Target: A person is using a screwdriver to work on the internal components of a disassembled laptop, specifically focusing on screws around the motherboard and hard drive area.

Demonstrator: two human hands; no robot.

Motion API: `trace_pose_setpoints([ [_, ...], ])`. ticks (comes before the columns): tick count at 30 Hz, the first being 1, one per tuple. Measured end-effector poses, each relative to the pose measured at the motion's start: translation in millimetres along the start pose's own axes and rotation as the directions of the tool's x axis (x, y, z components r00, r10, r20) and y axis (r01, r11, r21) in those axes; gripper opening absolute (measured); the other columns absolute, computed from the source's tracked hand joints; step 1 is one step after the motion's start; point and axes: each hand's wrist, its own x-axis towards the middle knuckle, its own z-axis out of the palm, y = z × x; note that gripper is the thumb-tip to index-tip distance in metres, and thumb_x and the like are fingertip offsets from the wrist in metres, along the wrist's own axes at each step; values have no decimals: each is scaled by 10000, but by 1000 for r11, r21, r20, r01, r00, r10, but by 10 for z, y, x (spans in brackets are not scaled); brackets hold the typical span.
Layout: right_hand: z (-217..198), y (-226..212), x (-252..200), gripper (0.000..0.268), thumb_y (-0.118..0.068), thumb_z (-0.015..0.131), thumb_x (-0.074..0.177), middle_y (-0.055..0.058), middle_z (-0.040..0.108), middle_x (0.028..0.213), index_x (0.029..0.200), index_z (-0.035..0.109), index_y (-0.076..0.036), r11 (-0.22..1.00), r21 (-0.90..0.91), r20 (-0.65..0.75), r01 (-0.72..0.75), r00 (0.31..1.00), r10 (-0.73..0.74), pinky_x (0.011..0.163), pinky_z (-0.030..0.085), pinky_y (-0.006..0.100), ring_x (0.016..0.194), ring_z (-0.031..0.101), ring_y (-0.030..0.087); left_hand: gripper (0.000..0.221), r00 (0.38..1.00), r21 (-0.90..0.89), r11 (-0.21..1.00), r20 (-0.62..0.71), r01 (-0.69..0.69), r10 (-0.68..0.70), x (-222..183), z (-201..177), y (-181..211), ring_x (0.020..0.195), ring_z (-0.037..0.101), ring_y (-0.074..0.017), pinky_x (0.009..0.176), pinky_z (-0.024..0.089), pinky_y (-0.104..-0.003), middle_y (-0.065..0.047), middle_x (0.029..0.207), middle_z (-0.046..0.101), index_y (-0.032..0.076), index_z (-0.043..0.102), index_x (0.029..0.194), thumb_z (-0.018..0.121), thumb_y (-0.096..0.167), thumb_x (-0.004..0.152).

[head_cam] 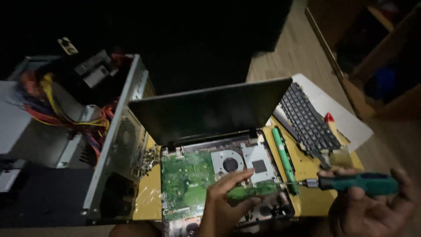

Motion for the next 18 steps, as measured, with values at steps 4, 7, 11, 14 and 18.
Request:
trace_pose_setpoints([
  [4, -143, 159, -92, 529, 47, 533, 1066, 351, 556, 1243, 1557, 337, 62, 993, -116, 134, 26, 991, -10, 888, 602, 440, 1012, 653, 387, 572, 869, 829, 343, 300, -442, 395, 148, -142, -272, 1404, 461, -433, 1134, 317, -635, -214, 1450, 574, 60, 669, 1255, 903, 198, 752],
  [7, -49, 70, -110, 533, 70, 577, 1030, 336, 584, 1227, 1516, 358, 95, 970, -243, 185, -19, 981, 66, 869, 567, 392, 1018, 672, 384, 580, 841, 863, 149, 409, -482, 354, 198, -185, -354, 1427, 394, -484, 1122, 260, -697, -269, 1488, 500, 71, 658, 1261, 882, 306, 780],
  [11, -30, 72, -95, 546, 57, 598, 1001, 341, 661, 1144, 1482, 339, 69, 966, -259, 263, -8, 962, 78, 794, 551, 341, 1020, 699, 365, 699, 841, 879, -32, 466, -477, 273, 244, -242, -563, 1456, 330, -447, 1175, 157, -637, -230, 1550, 435, 131, 588, 1353, 794, 502, 799],
  [14, -22, 136, -141, 585, 48, 616, 1000, 308, 640, 1190, 1521, 350, 43, 960, -268, 210, -74, 969, 133, 864, 530, 345, 1021, 671, 331, 709, 836, 867, 41, 465, -496, 292, 207, -270, -540, 1466, 301, -439, 1180, 152, -619, -221, 1569, 409, 146, 574, 1398, 814, 438, 797],
  [18, 1, 227, -122, 603, 99, 581, 977, 351, 554, 1247, 1503, 289, 76, 991, -131, 278, 21, 961, 16, 988, 589, 492, 1026, 643, 383, 622, 845, 863, 85, 462, -499, 270, 192, -288, -561, 1481, 239, -463, 1168, 164, -637, -237, 1587, 361, 142, 621, 1359, 787, 425, 831],
])
